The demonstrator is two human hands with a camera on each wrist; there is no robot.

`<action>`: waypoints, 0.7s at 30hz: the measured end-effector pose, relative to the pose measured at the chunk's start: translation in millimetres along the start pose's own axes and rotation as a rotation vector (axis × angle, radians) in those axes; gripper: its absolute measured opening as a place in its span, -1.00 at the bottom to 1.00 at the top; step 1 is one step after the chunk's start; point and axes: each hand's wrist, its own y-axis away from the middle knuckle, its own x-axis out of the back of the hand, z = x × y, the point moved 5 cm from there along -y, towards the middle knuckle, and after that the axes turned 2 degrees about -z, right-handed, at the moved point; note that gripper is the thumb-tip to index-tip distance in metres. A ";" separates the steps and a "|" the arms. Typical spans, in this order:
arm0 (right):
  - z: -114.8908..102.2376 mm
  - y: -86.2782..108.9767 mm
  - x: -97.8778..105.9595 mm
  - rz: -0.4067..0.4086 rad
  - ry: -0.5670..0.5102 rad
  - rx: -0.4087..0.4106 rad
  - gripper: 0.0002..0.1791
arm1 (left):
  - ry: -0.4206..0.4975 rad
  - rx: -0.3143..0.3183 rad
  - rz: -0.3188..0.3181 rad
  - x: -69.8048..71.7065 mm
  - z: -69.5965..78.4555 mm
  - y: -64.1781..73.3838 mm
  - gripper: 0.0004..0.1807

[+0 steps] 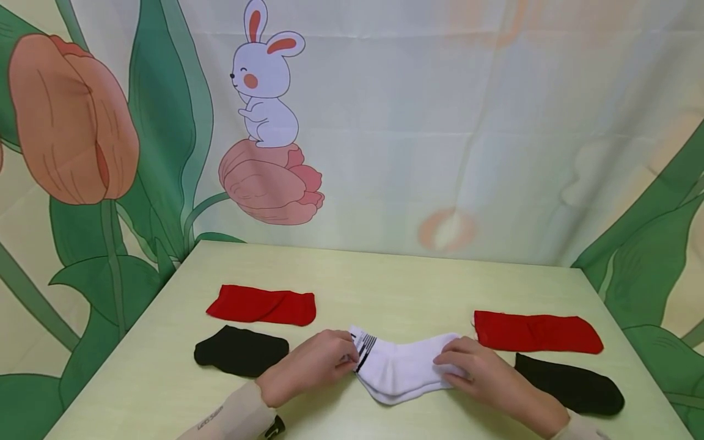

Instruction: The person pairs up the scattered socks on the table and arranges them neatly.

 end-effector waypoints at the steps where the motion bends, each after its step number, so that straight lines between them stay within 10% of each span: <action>1: 0.0 0.1 -0.9 -0.009 -0.001 -0.004 -0.65 | -0.005 0.003 -0.008 -0.8 0.0 -0.2 -0.94; 21: -2.3 4.7 -9.7 -0.055 -0.022 -0.047 -0.75 | -0.060 0.003 -0.010 -6.0 0.3 2.0 -0.95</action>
